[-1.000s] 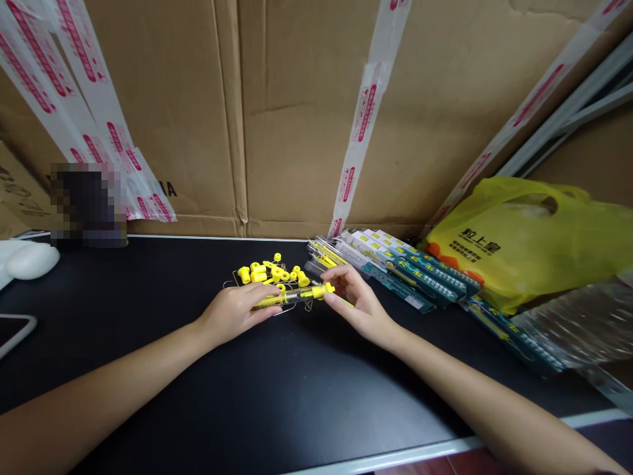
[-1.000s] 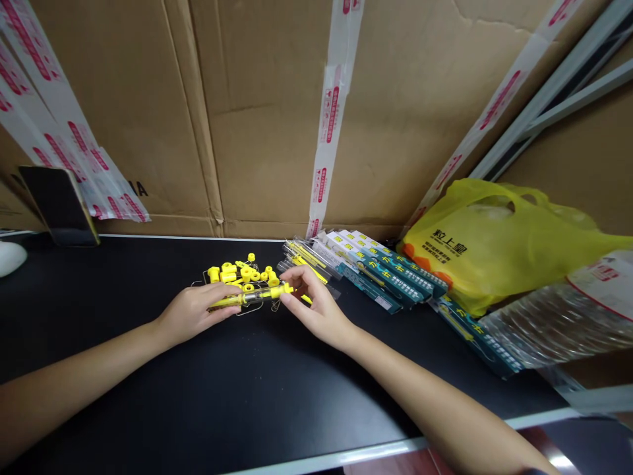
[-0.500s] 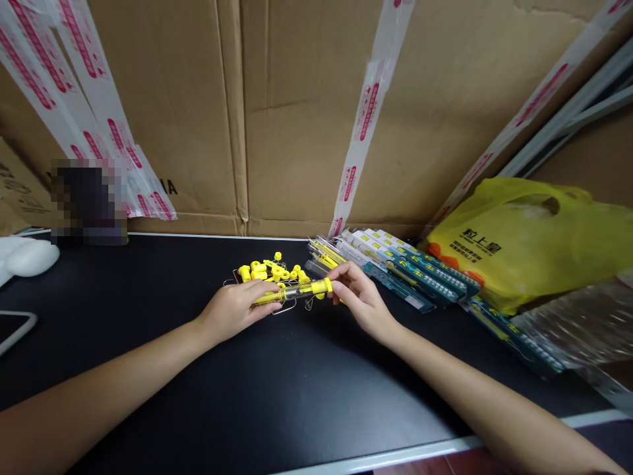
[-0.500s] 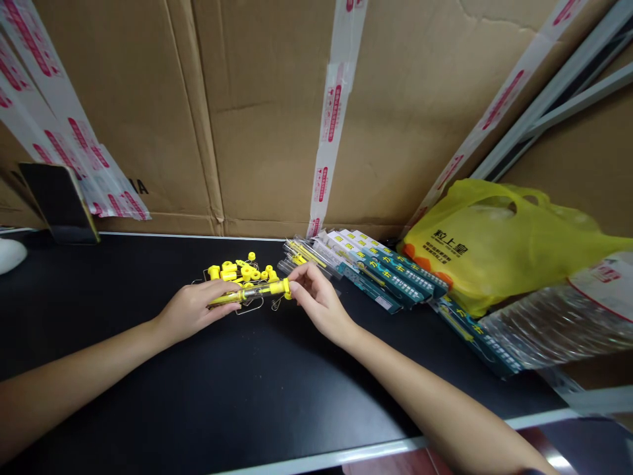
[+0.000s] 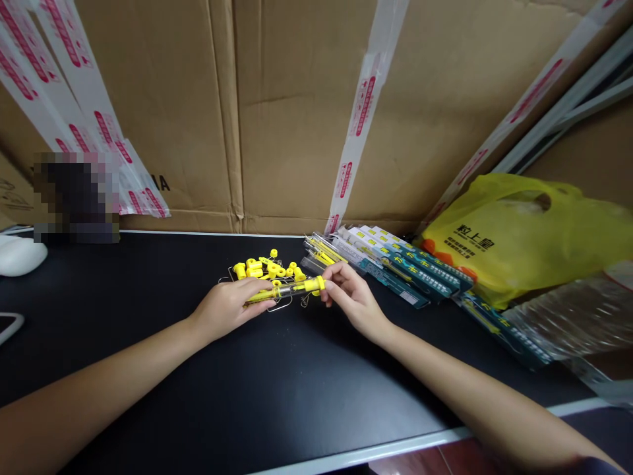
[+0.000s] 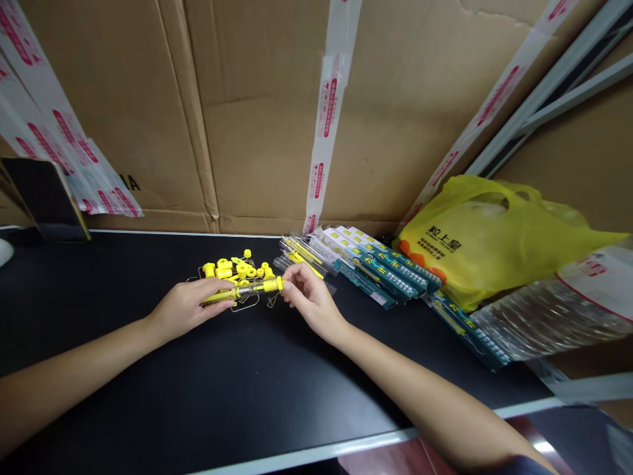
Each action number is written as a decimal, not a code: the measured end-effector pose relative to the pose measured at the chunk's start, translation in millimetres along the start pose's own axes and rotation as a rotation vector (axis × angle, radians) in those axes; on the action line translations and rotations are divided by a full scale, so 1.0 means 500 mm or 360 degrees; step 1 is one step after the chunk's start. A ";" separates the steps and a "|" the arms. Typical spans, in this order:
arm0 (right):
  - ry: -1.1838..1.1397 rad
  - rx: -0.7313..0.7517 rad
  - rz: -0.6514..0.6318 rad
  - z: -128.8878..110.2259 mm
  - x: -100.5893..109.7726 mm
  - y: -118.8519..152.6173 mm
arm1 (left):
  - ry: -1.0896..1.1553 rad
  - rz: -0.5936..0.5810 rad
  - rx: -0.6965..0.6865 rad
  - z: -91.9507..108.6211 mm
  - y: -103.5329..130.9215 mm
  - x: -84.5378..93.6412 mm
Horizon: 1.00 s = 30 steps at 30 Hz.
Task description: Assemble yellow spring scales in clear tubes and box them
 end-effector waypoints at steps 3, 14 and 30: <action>0.0018 0.0029 -0.0019 -0.008 0.005 -0.003 | 0.0010 -0.0033 0.0025 0.002 -0.002 0.003; 0.1730 0.0126 -0.0277 -0.015 0.044 -0.018 | 0.0080 -0.0059 0.0128 0.000 -0.004 0.000; 0.1765 0.0108 -0.0428 0.014 0.040 -0.024 | -0.0021 0.0034 0.0021 0.001 -0.002 -0.002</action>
Point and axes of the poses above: each hand's wrist, its own y-axis away from the middle knuckle, its own x-axis out of the back of the hand, z = x × y, the point moved 3 cm from there along -y, towards the middle knuckle, and after that the axes turned 13 degrees about -z, right-handed, at the moved point
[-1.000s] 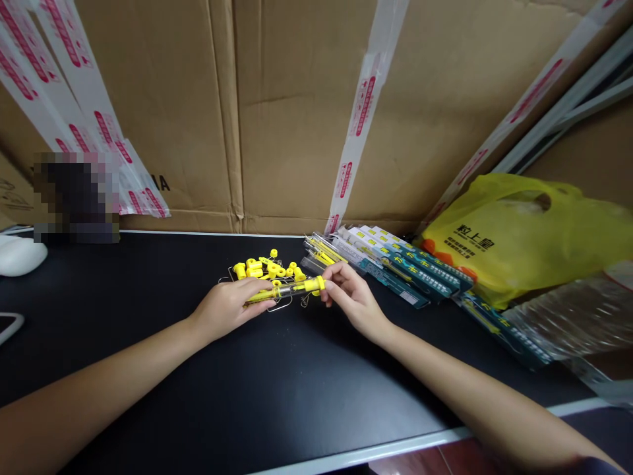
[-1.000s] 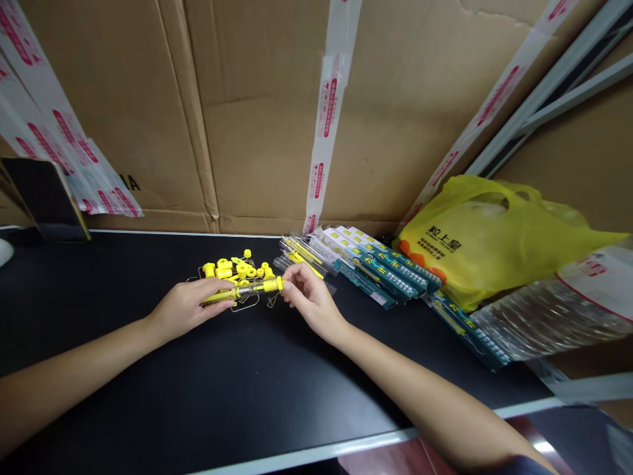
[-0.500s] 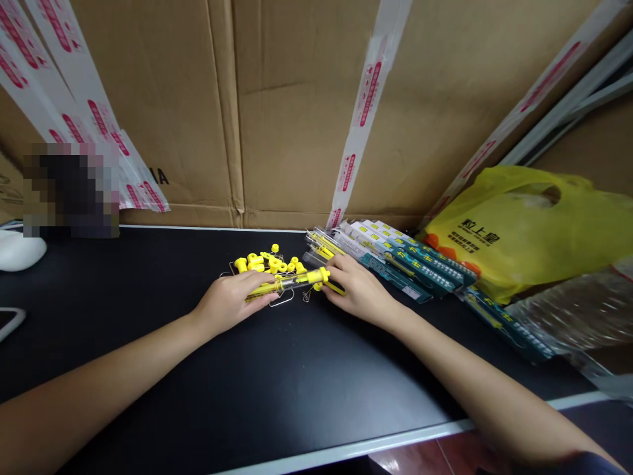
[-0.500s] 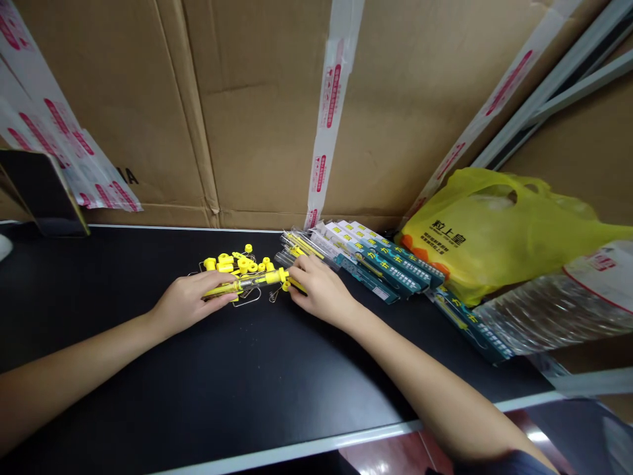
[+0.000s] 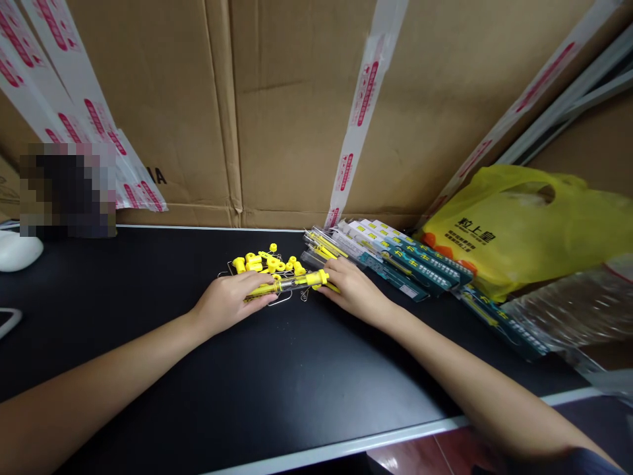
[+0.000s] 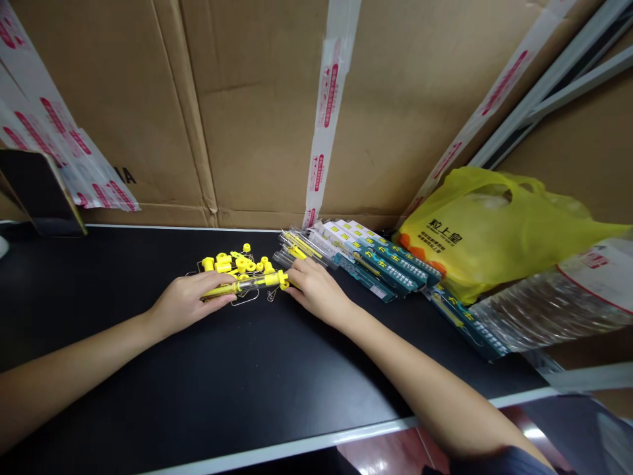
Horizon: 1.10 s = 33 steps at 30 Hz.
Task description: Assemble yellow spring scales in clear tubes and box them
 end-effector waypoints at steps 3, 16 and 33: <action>-0.0311 -0.0080 0.0184 0.004 0.020 0.002 | 0.0003 0.0013 -0.0001 0.001 -0.002 0.003; -0.1903 -0.0241 0.0436 -0.002 0.032 0.003 | 0.0085 0.0032 0.0059 -0.005 0.001 -0.001; -0.1742 -0.0229 0.0367 -0.007 0.032 0.001 | 0.0104 -0.0027 0.0109 -0.009 0.002 -0.004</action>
Point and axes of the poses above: each hand's wrist, its own y-axis away from the middle knuckle, its own x-axis out of the back of the hand, z = x × y, the point moved 3 cm from there along -y, towards the middle knuckle, and after that the axes turned 13 degrees about -z, right-handed, at the moved point
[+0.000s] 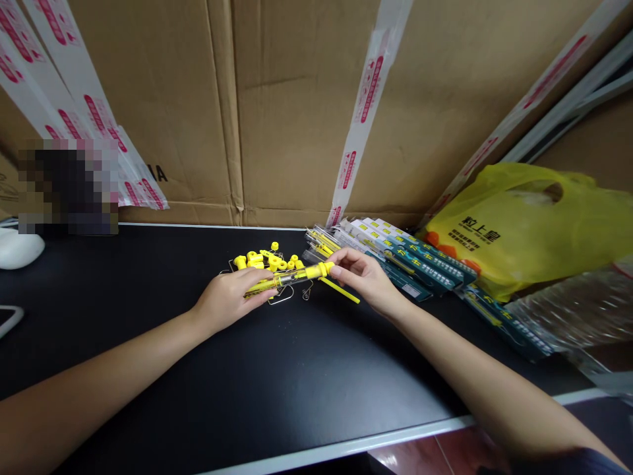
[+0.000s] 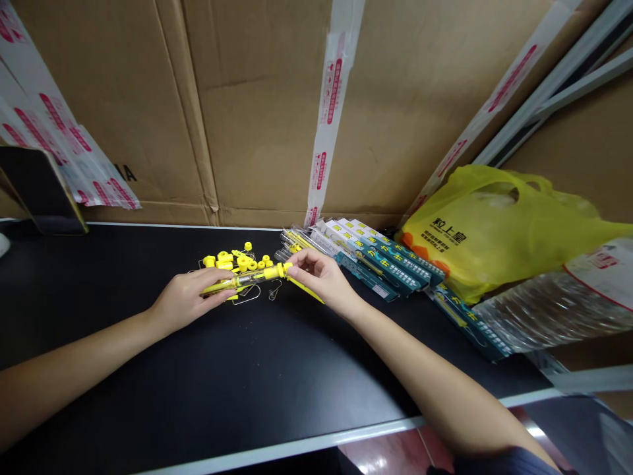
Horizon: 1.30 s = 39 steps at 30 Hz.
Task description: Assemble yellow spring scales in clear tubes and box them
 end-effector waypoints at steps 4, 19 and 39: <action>0.0085 0.0012 -0.0017 0.001 0.000 -0.001 | -0.0029 0.0030 -0.0053 0.004 0.000 0.004; 0.0179 0.0024 -0.0110 0.002 -0.005 0.004 | -0.0049 0.0025 -0.0076 0.007 -0.002 0.005; 0.0102 0.0003 -0.0174 0.004 -0.008 0.007 | -0.0099 0.0053 -0.0099 0.012 -0.004 0.007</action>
Point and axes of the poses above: each hand's wrist, its own y-axis away from the middle knuckle, its own x-axis out of the back of the hand, z = x × y, the point moved 3 cm from there along -y, towards the middle knuckle, and after that the axes turned 13 degrees about -z, right-handed, at the moved point
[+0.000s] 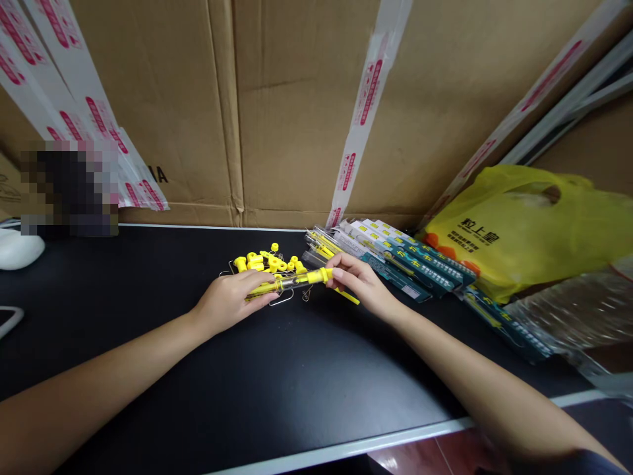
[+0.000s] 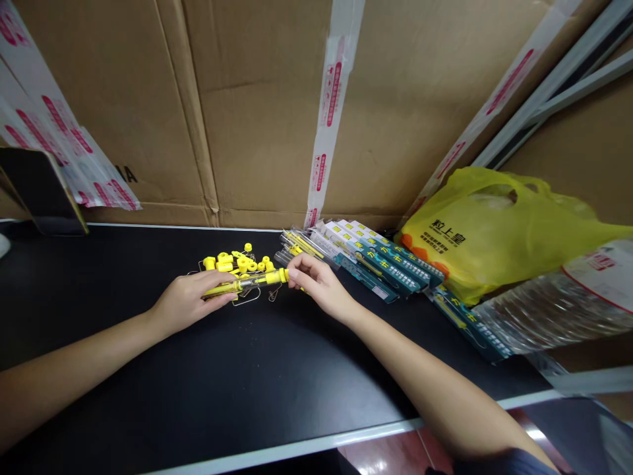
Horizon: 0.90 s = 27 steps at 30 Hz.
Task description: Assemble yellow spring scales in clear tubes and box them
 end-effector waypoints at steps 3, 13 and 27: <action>-0.0032 0.0004 0.0000 -0.003 -0.002 0.001 | -0.0007 0.0005 -0.0010 0.000 0.000 0.000; 0.0056 -0.0031 -0.0020 0.000 -0.003 0.000 | -0.0009 0.0008 -0.0010 0.002 -0.001 0.002; -0.0048 -0.0039 -0.0028 0.004 -0.006 0.003 | 0.0008 0.0006 -0.0008 0.001 0.001 0.000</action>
Point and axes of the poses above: each hand's wrist, its own y-axis away from the middle knuckle, its own x-axis out of the back of the hand, z = x × y, the point moved 3 cm from there along -y, towards the middle knuckle, and after that the axes turned 13 degrees about -z, right-handed, at the moved point
